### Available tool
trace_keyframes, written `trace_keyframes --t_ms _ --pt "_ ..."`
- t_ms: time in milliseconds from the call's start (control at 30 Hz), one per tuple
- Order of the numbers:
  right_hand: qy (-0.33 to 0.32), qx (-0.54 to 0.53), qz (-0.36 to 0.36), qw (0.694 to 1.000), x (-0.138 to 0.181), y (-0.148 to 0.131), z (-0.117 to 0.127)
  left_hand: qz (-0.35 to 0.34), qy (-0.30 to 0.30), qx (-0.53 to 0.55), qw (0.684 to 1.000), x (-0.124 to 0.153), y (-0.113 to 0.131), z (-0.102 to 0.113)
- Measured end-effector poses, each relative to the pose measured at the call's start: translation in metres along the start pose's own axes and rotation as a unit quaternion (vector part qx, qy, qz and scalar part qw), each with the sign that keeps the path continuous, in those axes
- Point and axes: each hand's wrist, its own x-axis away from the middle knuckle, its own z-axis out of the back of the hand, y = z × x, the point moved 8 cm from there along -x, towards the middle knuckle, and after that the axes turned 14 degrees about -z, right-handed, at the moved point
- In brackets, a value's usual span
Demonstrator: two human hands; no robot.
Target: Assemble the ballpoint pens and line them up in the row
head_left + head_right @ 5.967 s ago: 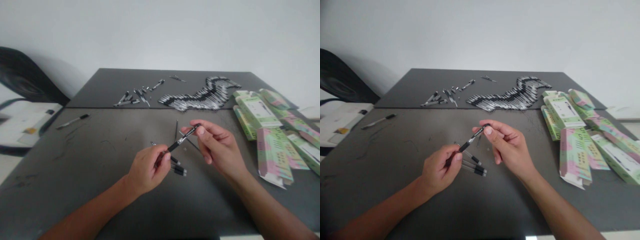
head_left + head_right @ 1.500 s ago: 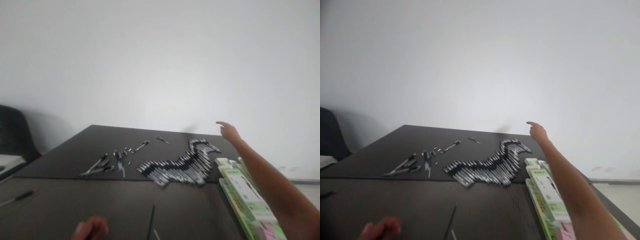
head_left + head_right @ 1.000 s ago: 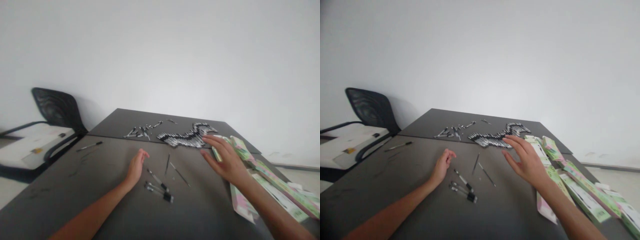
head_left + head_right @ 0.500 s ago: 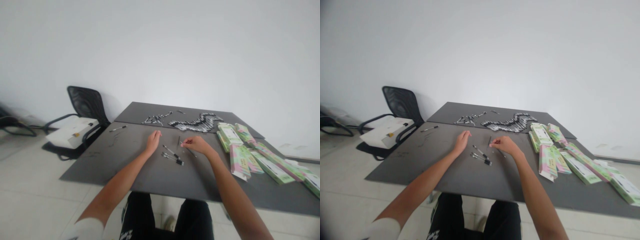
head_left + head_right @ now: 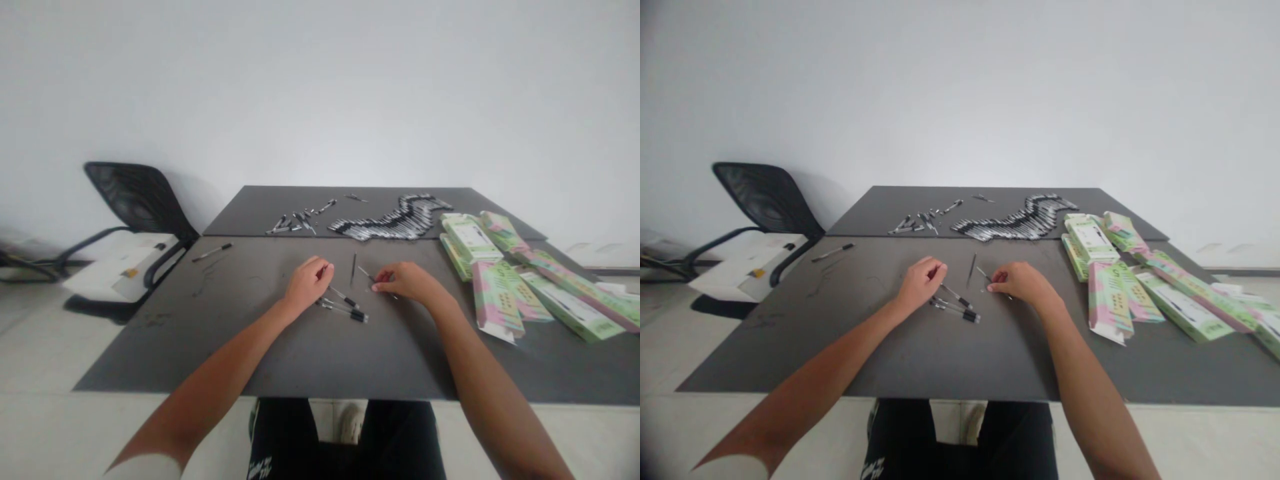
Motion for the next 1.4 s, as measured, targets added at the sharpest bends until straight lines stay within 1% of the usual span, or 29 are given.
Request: trace_keyframes --t_ms 100,200,367,467,533,800,1100,1267,1400 --pt "0.004 0.023 -0.006 1.000 0.000 0.000 -0.002 -0.049 -0.064 0.018 0.997 0.003 0.016 -0.006" --pt "0.005 0.033 -0.004 0.999 0.001 -0.002 -0.004 -0.088 -0.142 0.046 0.985 0.007 0.031 -0.010" --pt "0.013 0.028 -0.002 1.000 0.001 -0.002 -0.005 -0.111 -0.237 0.071 0.963 0.013 0.049 -0.009" --pt "0.018 0.021 -0.002 1.000 0.001 -0.002 -0.005 -0.119 -0.278 0.066 0.951 0.016 0.055 -0.011" --pt "0.021 0.019 -0.006 1.000 0.002 -0.001 -0.004 -0.121 -0.296 0.058 0.946 0.018 0.057 -0.013" --pt "0.037 0.033 -0.045 0.998 0.002 0.007 0.001 -0.125 -0.330 0.033 0.935 0.021 0.061 -0.020" --pt "0.051 0.052 -0.080 0.994 0.008 -0.005 0.000 -0.126 -0.345 0.033 0.930 0.022 0.065 -0.020" --pt "0.059 0.009 -0.076 0.995 0.001 -0.001 -0.002 -0.119 -0.340 0.062 0.931 0.022 0.068 -0.022" --pt "0.065 -0.075 -0.052 0.994 -0.003 0.005 0.003 -0.094 -0.320 0.105 0.937 0.022 0.066 -0.024"
